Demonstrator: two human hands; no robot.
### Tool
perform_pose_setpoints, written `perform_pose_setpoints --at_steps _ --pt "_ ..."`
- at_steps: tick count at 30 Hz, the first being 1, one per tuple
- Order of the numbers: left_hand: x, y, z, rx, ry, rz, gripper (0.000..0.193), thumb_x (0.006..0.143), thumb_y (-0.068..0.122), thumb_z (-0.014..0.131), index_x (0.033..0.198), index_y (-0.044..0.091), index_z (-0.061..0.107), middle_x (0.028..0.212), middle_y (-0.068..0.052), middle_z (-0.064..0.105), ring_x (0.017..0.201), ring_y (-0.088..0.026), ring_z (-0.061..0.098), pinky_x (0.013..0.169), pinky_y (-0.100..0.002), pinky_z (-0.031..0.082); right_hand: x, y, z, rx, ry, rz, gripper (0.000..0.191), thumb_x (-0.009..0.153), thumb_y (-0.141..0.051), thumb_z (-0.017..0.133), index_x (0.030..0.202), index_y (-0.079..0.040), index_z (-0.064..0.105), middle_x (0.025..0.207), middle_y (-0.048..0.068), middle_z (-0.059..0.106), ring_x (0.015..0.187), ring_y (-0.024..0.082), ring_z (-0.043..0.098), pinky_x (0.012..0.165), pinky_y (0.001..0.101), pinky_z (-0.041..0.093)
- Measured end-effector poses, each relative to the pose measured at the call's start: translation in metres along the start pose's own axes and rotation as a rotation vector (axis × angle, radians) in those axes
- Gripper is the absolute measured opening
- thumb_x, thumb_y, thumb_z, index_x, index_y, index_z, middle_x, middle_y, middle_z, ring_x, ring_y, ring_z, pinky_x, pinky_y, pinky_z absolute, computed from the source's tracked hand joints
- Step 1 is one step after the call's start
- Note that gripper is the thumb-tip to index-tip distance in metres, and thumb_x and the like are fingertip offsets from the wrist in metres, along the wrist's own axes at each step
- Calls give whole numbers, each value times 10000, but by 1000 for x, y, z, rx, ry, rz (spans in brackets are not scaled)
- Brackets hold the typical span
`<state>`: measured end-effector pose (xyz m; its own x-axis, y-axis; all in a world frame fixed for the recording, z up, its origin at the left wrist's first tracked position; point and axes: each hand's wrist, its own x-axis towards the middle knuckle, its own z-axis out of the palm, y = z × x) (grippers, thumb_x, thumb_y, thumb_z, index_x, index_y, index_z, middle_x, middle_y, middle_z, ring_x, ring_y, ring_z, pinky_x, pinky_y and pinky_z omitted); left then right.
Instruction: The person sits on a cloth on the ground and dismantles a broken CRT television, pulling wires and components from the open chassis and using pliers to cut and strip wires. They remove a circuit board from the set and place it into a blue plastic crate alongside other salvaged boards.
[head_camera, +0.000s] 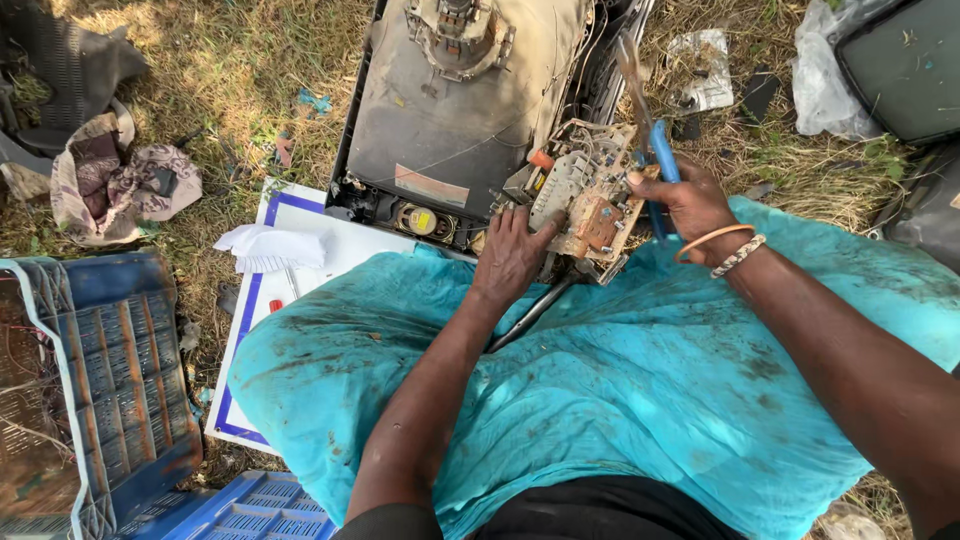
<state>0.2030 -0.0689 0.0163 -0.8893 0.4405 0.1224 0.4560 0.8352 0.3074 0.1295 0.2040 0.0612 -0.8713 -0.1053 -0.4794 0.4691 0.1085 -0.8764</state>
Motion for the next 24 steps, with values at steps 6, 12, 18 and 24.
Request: perform_pose_setpoints --at_steps 6,12,18,24 --pt "7 8 -15 -13 -3 36 521 908 146 621 1420 227 567 1089 -143 553 1071 -331 550 931 -468 450 0 19 -17 318 -7 163 233 863 -25 750 1078 -13 660 966 58 722 859 174 708 795 328 591" --pt "18 21 -44 152 62 141 497 911 156 585 1407 134 585 1163 -142 572 1082 -289 553 944 -438 456 -9 -1 -39 401 11 13 537 852 34 715 1371 -11 584 1027 61 724 911 148 733 826 283 597" --pt "29 27 -91 214 44 127 461 891 131 579 1350 138 621 1133 -120 581 1053 -259 562 932 -431 469 -16 -26 -20 75 91 -1 551 907 40 705 1428 29 527 1024 106 709 897 194 718 821 343 603" --pt "4 64 -168 31 -49 163 429 885 130 610 1301 37 653 1065 -128 584 1003 -275 572 873 -428 470 -48 -58 -18 263 -2 65 591 896 -10 644 1474 -48 523 1099 162 759 954 203 754 807 350 597"
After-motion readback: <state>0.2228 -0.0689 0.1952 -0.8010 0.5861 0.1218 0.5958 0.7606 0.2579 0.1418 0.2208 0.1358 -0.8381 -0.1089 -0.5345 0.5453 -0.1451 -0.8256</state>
